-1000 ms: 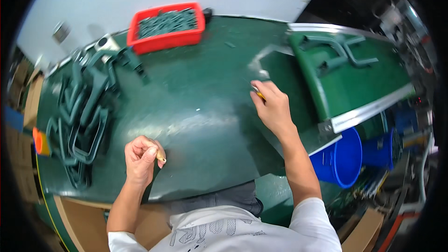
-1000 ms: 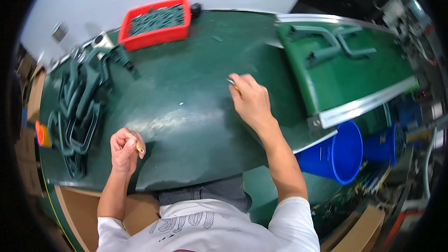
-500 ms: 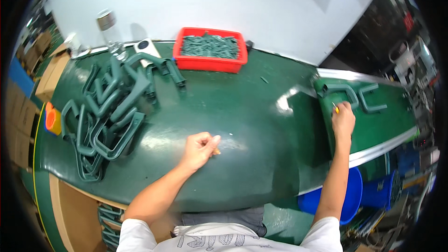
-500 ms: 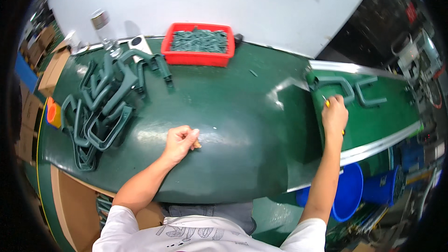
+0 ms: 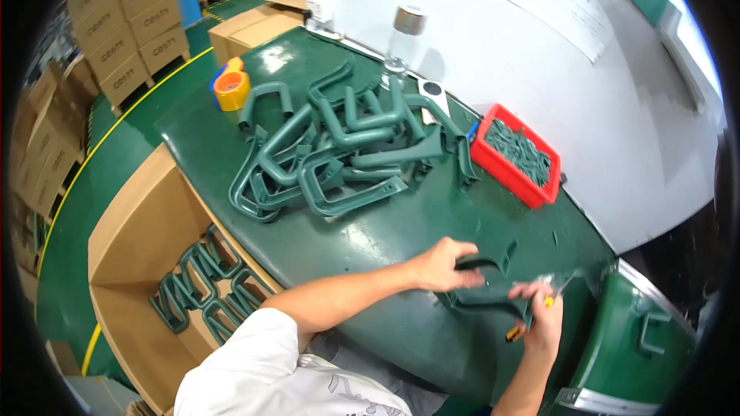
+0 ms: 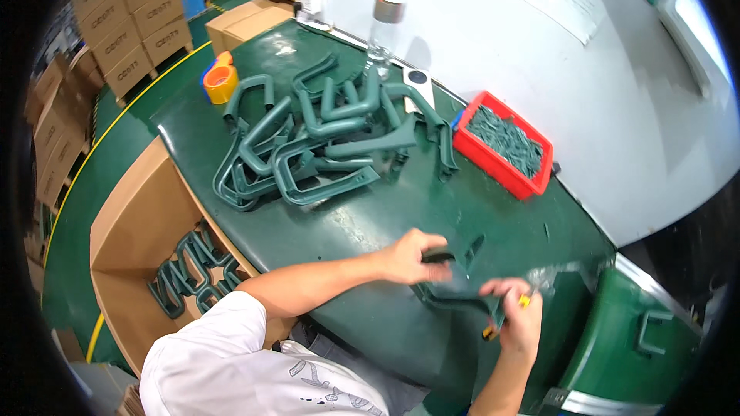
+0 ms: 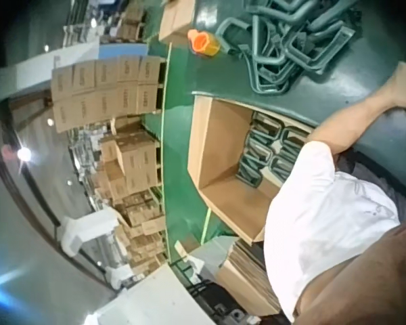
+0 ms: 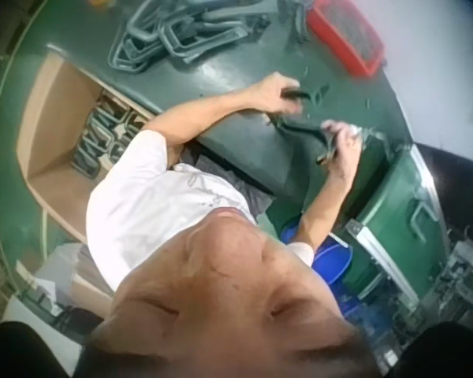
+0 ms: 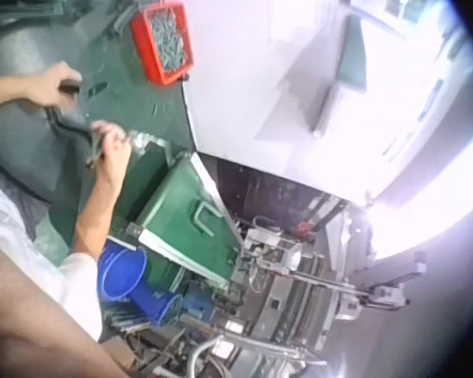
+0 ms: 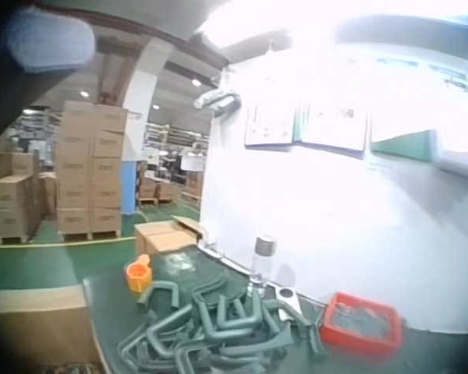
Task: Deburring and cleaning excess material from green plastic U-shaped parts using a handheld tool and sorting them into a box.
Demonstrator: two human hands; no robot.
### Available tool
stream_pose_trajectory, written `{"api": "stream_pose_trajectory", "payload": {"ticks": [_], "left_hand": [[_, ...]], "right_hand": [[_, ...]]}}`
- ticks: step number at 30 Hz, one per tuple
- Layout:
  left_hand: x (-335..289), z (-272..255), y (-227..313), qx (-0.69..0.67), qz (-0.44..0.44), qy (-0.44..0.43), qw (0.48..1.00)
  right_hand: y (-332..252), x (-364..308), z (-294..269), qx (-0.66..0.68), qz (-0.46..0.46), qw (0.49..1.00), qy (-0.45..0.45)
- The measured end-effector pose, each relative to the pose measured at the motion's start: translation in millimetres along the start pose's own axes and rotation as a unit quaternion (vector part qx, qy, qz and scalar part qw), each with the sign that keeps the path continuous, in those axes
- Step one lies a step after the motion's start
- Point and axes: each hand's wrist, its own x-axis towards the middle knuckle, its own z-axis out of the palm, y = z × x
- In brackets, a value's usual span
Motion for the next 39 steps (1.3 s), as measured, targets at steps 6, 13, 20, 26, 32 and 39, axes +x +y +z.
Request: {"api": "stream_pose_trajectory", "payload": {"ticks": [6, 13, 20, 26, 32, 39], "left_hand": [[2.9, 12.3, -9.5, -0.354, -0.174, 0.239, 0.887], [4.9, 13.2, -9.6, -0.458, -0.146, 0.209, 0.851], [1.4, 17.6, -5.8, -0.479, -0.15, 0.215, 0.838], [-1.3, 27.8, -3.8, -0.437, -0.145, 0.235, 0.856], [-3.6, 37.5, -2.9, -0.303, -0.034, 0.246, 0.92], [-14.9, 34.6, -1.1, -0.177, 0.053, 0.216, 0.959]], "right_hand": [[46.4, 27.1, 23.4, -0.107, -0.049, 0.986, 0.118], [71.8, 28.0, 45.2, -0.148, -0.05, 0.98, 0.121], [78.7, 34.2, 42.9, -0.325, -0.136, 0.926, 0.136], [78.0, 39.8, 58.4, -0.428, -0.199, 0.856, 0.209], [83.8, 45.8, 59.4, -0.343, -0.17, 0.882, 0.275], [63.0, 43.1, 52.6, -0.158, 0.076, 0.962, 0.208]]}}
